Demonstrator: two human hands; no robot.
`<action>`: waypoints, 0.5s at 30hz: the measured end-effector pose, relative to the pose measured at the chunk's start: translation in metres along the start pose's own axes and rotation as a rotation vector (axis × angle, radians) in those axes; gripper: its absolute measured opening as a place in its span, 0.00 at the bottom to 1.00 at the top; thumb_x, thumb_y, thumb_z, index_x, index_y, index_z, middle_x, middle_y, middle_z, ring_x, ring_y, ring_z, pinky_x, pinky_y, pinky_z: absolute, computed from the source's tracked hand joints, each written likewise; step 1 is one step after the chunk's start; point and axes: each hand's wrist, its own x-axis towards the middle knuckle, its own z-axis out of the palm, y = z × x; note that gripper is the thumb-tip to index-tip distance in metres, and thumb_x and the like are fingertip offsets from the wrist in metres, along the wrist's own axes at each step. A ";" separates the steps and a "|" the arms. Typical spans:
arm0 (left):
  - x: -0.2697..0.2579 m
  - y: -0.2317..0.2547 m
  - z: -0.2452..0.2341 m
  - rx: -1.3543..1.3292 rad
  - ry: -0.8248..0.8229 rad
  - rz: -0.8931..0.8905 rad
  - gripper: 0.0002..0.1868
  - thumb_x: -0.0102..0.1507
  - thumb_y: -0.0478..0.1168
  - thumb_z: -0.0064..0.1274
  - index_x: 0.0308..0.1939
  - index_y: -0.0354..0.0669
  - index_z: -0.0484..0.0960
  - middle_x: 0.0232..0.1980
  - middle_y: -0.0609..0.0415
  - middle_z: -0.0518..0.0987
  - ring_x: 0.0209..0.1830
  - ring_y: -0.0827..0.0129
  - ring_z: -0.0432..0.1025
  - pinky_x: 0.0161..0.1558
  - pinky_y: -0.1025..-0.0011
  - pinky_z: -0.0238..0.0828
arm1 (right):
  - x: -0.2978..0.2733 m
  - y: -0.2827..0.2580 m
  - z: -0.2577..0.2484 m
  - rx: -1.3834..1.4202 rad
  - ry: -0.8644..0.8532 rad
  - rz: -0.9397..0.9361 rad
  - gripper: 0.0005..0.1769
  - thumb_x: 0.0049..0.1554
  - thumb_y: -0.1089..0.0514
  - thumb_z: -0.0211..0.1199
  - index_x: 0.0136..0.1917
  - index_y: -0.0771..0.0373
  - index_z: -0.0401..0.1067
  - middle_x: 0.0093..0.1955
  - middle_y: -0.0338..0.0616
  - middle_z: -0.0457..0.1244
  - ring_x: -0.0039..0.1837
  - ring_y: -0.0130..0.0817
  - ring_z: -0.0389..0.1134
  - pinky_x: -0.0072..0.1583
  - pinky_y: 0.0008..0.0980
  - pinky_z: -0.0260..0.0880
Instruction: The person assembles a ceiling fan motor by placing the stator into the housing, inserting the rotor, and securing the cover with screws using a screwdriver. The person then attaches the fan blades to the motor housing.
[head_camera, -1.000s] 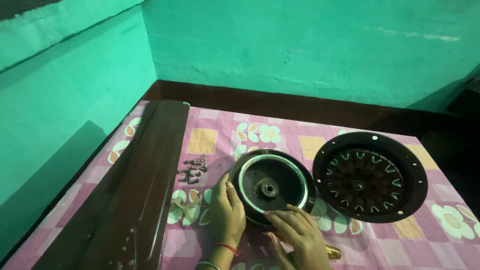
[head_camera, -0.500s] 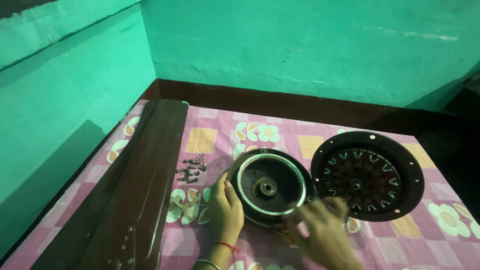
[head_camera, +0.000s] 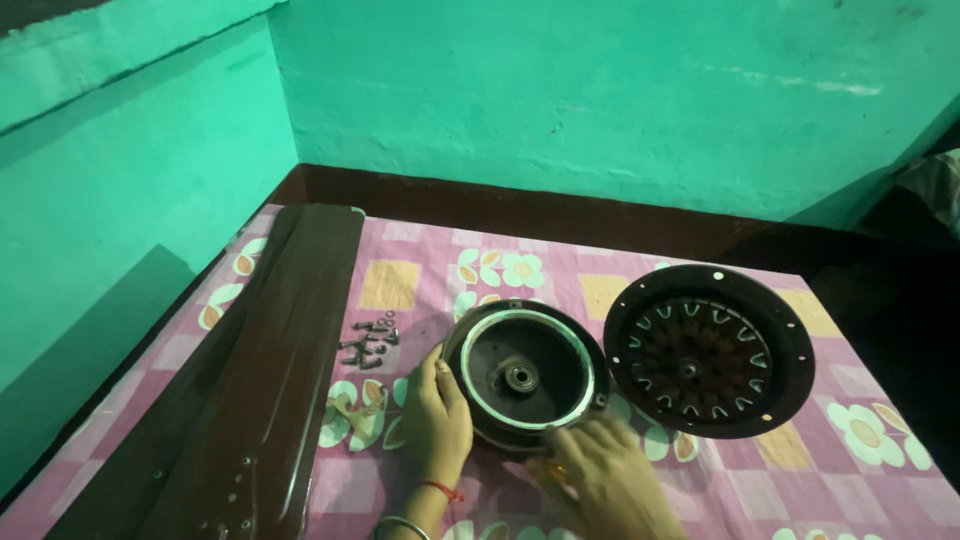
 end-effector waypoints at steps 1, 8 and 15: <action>0.000 0.000 -0.001 -0.021 -0.007 0.018 0.18 0.70 0.39 0.39 0.59 0.40 0.79 0.54 0.41 0.82 0.54 0.49 0.77 0.53 0.58 0.72 | 0.000 -0.002 -0.004 0.076 0.020 -0.067 0.21 0.55 0.44 0.68 0.52 0.62 0.75 0.46 0.48 0.72 0.55 0.46 0.72 0.62 0.47 0.64; -0.002 -0.004 -0.003 -0.099 -0.008 0.064 0.19 0.70 0.40 0.38 0.58 0.37 0.80 0.52 0.39 0.83 0.52 0.48 0.77 0.52 0.58 0.72 | 0.008 -0.025 0.001 0.228 0.121 -0.030 0.15 0.53 0.58 0.71 0.54 0.58 0.78 0.47 0.44 0.72 0.52 0.42 0.73 0.54 0.37 0.71; 0.009 -0.029 0.003 -0.187 0.063 -0.079 0.21 0.70 0.45 0.39 0.48 0.36 0.86 0.42 0.43 0.87 0.43 0.56 0.83 0.45 0.64 0.76 | 0.058 -0.041 0.012 0.008 0.194 -0.251 0.26 0.51 0.45 0.66 0.54 0.66 0.77 0.56 0.52 0.69 0.62 0.49 0.67 0.66 0.49 0.58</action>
